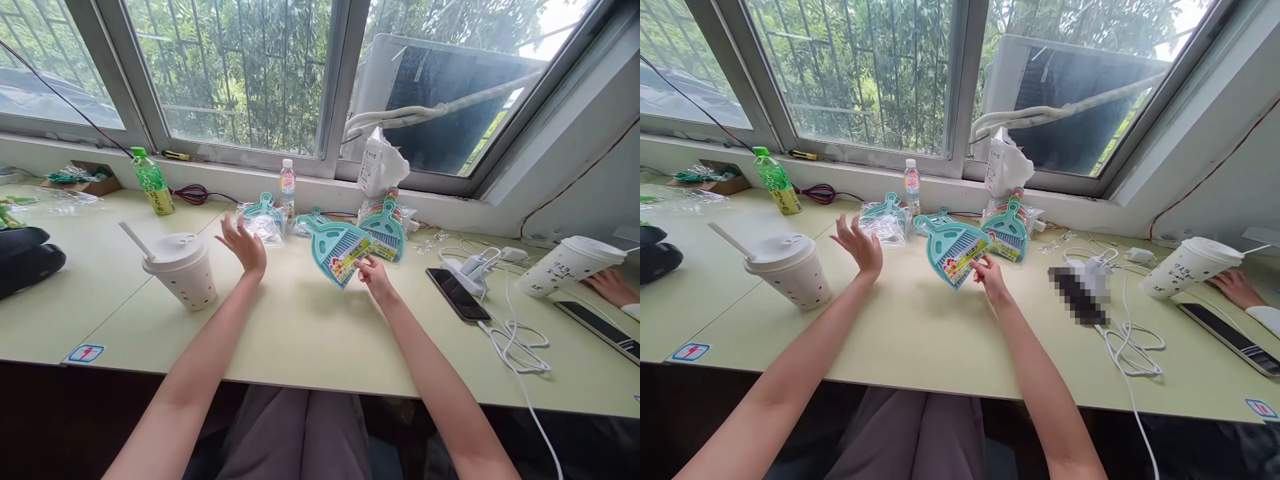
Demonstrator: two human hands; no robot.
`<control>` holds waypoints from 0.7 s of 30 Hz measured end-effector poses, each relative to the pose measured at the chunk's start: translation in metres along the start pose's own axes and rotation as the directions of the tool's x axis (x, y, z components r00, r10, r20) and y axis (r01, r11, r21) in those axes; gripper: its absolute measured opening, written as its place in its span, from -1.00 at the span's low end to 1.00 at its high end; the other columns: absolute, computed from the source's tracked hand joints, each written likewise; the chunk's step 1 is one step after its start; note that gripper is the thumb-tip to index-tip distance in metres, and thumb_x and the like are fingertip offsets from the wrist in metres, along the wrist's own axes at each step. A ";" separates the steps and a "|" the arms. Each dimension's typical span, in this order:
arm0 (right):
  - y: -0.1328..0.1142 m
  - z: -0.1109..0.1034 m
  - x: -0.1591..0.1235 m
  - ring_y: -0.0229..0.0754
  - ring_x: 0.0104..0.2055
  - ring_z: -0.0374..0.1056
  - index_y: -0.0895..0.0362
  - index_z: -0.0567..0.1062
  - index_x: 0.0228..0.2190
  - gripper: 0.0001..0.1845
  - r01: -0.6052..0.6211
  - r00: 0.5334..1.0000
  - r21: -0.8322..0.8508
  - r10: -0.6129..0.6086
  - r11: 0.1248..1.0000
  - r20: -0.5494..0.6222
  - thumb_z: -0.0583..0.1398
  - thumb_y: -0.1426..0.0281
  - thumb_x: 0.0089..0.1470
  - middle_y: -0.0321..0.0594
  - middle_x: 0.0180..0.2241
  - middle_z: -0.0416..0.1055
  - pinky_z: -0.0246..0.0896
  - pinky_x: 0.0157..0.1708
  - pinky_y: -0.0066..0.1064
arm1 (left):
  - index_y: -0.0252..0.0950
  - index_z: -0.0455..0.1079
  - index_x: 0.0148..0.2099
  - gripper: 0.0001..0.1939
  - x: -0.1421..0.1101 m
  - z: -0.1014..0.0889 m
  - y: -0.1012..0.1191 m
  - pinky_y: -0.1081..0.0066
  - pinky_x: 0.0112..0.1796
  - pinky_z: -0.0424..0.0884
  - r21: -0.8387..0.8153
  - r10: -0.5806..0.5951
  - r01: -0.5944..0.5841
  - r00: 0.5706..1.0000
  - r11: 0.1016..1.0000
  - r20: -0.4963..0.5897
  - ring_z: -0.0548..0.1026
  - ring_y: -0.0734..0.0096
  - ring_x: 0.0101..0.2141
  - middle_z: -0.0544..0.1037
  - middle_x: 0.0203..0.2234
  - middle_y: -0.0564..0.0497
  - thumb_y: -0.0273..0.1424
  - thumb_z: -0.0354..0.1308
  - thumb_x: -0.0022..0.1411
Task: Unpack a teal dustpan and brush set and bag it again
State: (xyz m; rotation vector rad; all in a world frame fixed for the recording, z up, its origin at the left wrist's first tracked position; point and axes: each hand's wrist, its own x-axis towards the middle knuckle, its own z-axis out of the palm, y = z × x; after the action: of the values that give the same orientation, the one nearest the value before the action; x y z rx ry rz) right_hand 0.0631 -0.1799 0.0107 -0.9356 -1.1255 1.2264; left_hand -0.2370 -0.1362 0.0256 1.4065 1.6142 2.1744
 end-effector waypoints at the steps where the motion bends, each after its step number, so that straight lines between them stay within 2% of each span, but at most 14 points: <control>1: 0.000 0.004 -0.002 -0.48 -0.67 0.13 0.11 0.41 -0.23 -0.43 0.004 1.000 -0.010 -0.004 1.000 0.027 0.43 0.20 -0.31 -0.32 -0.38 0.47 0.04 -0.65 -0.51 | -0.23 0.17 0.23 -0.54 -0.007 0.003 0.007 0.03 0.30 -0.27 0.003 0.090 -0.091 0.989 0.996 0.120 -0.18 0.16 0.35 -0.01 0.34 -0.12 -0.43 0.04 0.30; 2: 0.000 0.007 -0.003 -0.47 -0.68 0.14 0.11 0.41 -0.22 -0.42 0.008 0.999 -0.018 -0.007 1.000 0.043 0.43 0.19 -0.30 -0.31 -0.39 0.48 0.06 -0.64 -0.50 | -0.21 0.20 0.21 -0.60 -0.015 0.008 0.013 0.05 0.30 -0.24 -0.064 0.121 -0.108 0.958 0.992 0.261 -0.10 0.18 0.34 0.07 0.31 -0.10 -0.35 -0.02 0.35; 3: 0.001 0.010 -0.005 -0.46 -0.68 0.15 0.11 0.41 -0.21 -0.42 0.012 0.999 -0.024 -0.011 1.000 0.050 0.42 0.19 -0.29 -0.32 -0.40 0.48 0.08 -0.64 -0.50 | -0.20 0.21 0.21 -0.62 -0.026 0.015 0.019 0.08 0.29 -0.16 -0.169 0.102 -0.040 0.921 0.985 0.377 0.02 0.20 0.31 0.16 0.27 -0.09 -0.29 -0.10 0.39; 4: 0.001 0.011 -0.006 -0.45 -0.67 0.16 0.11 0.40 -0.21 -0.43 0.016 0.999 -0.033 -0.014 0.999 0.050 0.42 0.19 -0.27 -0.32 -0.41 0.48 0.11 -0.63 -0.50 | -0.17 0.18 0.24 -0.58 -0.037 0.022 0.023 0.10 0.26 -0.03 -0.261 0.041 0.106 0.865 0.959 0.500 0.13 0.19 0.27 0.20 0.25 -0.10 -0.23 -0.13 0.40; 6: 0.002 0.011 -0.007 -0.43 -0.66 0.20 0.11 0.41 -0.20 -0.45 0.012 0.999 -0.066 -0.008 0.998 0.050 0.40 0.19 -0.24 -0.33 -0.43 0.48 0.17 -0.61 -0.50 | -0.10 0.01 0.33 -0.43 -0.058 0.035 0.025 0.11 0.19 0.15 -0.312 -0.074 0.401 0.706 0.861 0.704 0.26 0.15 0.19 0.25 0.22 -0.11 -0.19 0.01 0.34; 7: 0.001 0.010 -0.007 -0.41 -0.65 0.24 0.11 0.41 -0.19 -0.45 -0.004 0.998 -0.092 0.010 0.996 0.059 0.40 0.19 -0.23 -0.33 -0.44 0.48 0.20 -0.60 -0.50 | -0.08 -0.08 0.36 -0.29 -0.066 0.040 0.024 0.15 0.16 0.19 -0.313 -0.101 0.469 0.669 0.826 0.736 0.30 0.17 0.15 0.26 0.20 -0.11 -0.26 0.14 0.26; 9: -0.001 0.003 -0.004 -0.35 -0.61 0.32 0.13 0.44 -0.16 -0.45 -0.074 0.989 -0.169 0.093 0.983 0.113 0.40 0.21 -0.22 -0.29 -0.46 0.50 0.26 -0.57 -0.49 | -0.06 -0.17 0.39 -0.12 -0.073 0.046 0.019 0.22 0.11 0.26 -0.311 -0.162 0.559 0.640 0.769 0.751 0.38 0.23 0.06 0.32 0.13 -0.10 -0.41 0.23 0.16; 12: -0.011 -0.013 0.003 -0.24 -0.54 0.44 0.18 0.50 -0.21 -0.54 -0.167 0.964 -0.305 0.220 0.937 0.148 0.39 0.27 -0.18 -0.16 -0.43 0.54 0.34 -0.54 -0.47 | -0.09 -0.05 0.36 -0.22 -0.064 0.043 0.009 0.33 0.01 0.32 -0.321 -0.227 0.584 0.675 0.746 0.702 0.44 0.36 -0.12 0.43 -0.06 -0.05 -0.52 0.14 0.16; 14: -0.022 -0.029 0.007 -0.24 -0.53 0.45 0.19 0.51 -0.24 -0.62 -0.146 0.985 -0.346 0.169 0.927 0.037 0.36 0.30 -0.14 -0.13 -0.39 0.55 0.36 -0.53 -0.47 | -0.13 0.05 0.33 -0.33 -0.052 0.038 0.005 0.39 -0.08 0.35 -0.311 -0.248 0.578 0.690 0.754 0.680 0.45 0.41 -0.25 0.46 -0.22 -0.01 -0.50 0.09 0.20; 15: -0.027 -0.040 0.009 -0.26 -0.55 0.45 0.19 0.50 -0.24 -0.65 -0.117 0.993 -0.356 0.098 0.927 -0.069 0.34 0.32 -0.11 -0.14 -0.38 0.55 0.35 -0.55 -0.48 | -0.15 0.09 0.32 -0.37 -0.046 0.035 0.004 0.40 -0.14 0.36 -0.293 -0.245 0.578 0.675 0.762 0.696 0.45 0.43 -0.31 0.46 -0.29 0.01 -0.47 0.08 0.21; 16: -0.033 -0.052 0.009 -0.28 -0.57 0.44 0.18 0.49 -0.22 -0.66 -0.090 0.984 -0.379 0.025 0.921 -0.175 0.32 0.34 -0.09 -0.14 -0.36 0.55 0.34 -0.56 -0.49 | -0.17 0.14 0.29 -0.40 -0.041 0.032 0.004 0.41 -0.19 0.37 -0.262 -0.233 0.581 0.640 0.771 0.732 0.44 0.43 -0.37 0.45 -0.36 0.03 -0.44 0.08 0.21; 18: -0.044 -0.082 0.006 -0.31 -0.63 0.38 0.20 0.49 -0.18 -0.64 -0.122 0.927 -0.510 -0.086 0.851 -0.365 0.29 0.35 -0.06 -0.13 -0.35 0.54 0.26 -0.62 -0.51 | -0.21 0.27 0.22 -0.46 -0.036 0.026 0.004 0.42 -0.28 0.37 -0.181 -0.186 0.562 0.533 0.807 0.825 0.43 0.43 -0.43 0.45 -0.41 0.03 -0.38 0.12 0.18; 20: -0.052 -0.114 -0.002 -0.32 -0.65 0.34 0.21 0.50 -0.16 -0.62 -0.168 0.910 -0.660 -0.143 0.733 -0.390 0.26 0.28 -0.03 -0.12 -0.37 0.54 0.18 -0.66 -0.50 | -0.24 0.38 0.14 -0.51 -0.035 0.022 0.005 0.41 -0.31 0.37 -0.110 -0.146 0.496 0.448 0.861 0.882 0.43 0.41 -0.43 0.48 -0.40 0.00 -0.34 0.17 0.13; 21: -0.054 -0.130 -0.008 -0.29 -0.64 0.33 0.21 0.52 -0.17 -0.60 -0.192 0.937 -0.711 -0.090 0.676 -0.338 0.25 0.22 -0.01 -0.11 -0.38 0.54 0.19 -0.64 -0.47 | -0.25 0.42 0.10 -0.53 -0.036 0.021 0.005 0.40 -0.30 0.38 -0.092 -0.133 0.452 0.440 0.887 0.888 0.44 0.38 -0.41 0.50 -0.38 -0.02 -0.32 0.17 0.12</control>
State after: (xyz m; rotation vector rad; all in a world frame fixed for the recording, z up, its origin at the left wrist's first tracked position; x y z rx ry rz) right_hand 0.2018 -0.1890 0.0338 -1.7401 -1.3234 0.5599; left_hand -0.1995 -0.1428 0.0078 1.5454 0.9304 1.0644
